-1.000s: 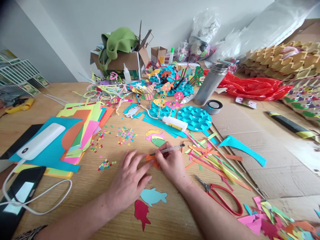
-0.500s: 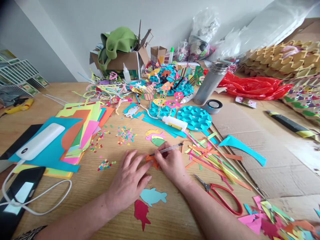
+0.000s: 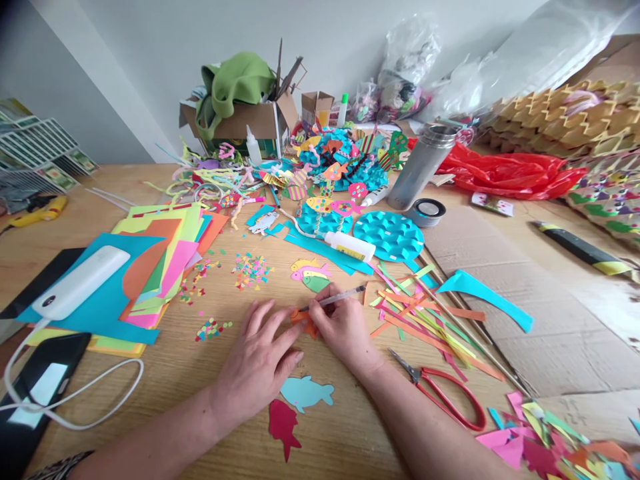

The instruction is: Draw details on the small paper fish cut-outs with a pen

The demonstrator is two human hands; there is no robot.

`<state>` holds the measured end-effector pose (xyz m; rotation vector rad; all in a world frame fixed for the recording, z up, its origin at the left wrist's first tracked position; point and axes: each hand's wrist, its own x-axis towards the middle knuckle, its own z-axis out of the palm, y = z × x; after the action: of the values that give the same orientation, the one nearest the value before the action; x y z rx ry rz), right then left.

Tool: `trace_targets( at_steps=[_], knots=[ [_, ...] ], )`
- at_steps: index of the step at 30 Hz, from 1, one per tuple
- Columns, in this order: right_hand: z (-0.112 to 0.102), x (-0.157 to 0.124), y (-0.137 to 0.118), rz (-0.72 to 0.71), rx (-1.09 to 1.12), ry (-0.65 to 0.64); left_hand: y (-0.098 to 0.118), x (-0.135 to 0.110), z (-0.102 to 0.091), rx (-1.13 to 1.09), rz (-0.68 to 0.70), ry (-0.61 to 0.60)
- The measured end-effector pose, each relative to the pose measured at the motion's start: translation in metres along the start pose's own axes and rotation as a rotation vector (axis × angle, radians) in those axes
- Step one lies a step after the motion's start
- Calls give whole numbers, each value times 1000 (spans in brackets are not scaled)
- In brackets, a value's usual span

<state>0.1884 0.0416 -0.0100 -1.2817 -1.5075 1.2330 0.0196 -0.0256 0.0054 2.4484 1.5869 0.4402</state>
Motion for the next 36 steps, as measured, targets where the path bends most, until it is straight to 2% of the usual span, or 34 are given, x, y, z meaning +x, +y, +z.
trace_targets(
  at_steps=[36],
  knots=[
    [0,-1,-2,4,-56,30,0,0,0,-18,0,14]
  ],
)
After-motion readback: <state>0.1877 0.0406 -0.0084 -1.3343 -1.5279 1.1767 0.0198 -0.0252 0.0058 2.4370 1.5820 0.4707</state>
